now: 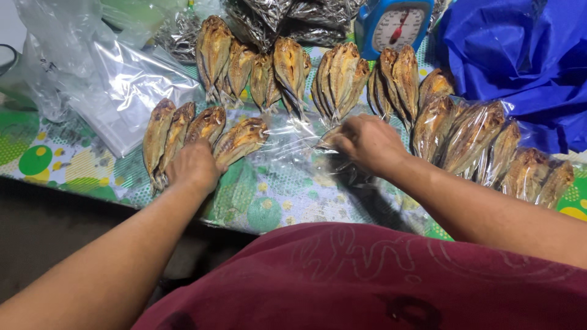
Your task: The person places dried fish into clear plastic bags on a table, ties the bags shut, and sets them aside. The person repeats this process with multiple dried fish from a pile on the table.
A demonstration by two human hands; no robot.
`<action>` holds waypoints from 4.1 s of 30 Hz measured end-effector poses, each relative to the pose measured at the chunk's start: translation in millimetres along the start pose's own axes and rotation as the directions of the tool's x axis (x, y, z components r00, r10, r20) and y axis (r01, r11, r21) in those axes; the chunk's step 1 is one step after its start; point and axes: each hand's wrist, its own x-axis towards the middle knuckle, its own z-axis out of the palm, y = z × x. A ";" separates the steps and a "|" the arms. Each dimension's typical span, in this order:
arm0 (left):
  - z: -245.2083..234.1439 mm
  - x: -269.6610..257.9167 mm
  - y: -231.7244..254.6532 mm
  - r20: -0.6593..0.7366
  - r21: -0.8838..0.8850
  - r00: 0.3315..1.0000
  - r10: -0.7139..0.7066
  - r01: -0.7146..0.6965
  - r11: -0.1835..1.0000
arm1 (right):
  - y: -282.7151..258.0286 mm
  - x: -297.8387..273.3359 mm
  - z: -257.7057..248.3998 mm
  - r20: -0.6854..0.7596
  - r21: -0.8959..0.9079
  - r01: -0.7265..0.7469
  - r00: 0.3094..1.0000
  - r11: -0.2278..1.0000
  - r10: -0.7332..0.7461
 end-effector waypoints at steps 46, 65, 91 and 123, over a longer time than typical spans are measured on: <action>121.3 52.6 144.7 0.330 -0.862 0.897 0.293 0.160 0.481 | 31.0 -42.7 21.2 0.176 -0.387 -0.088 0.970 0.918 0.167; -4.2 39.9 -40.6 -0.335 -0.209 0.928 -0.162 0.094 0.973 | 50.6 -48.1 55.3 0.021 -0.382 0.029 1.000 0.924 -0.022; -6.6 43.3 -74.5 -0.001 -0.867 0.954 -0.300 0.148 0.475 | -69.7 0.3 10.1 0.036 -0.052 0.384 0.923 0.922 -0.382; -40.9 39.6 -31.1 0.603 -0.669 0.784 0.149 0.394 0.630 | -9.6 34.5 16.2 0.195 0.198 0.039 0.978 0.979 -0.078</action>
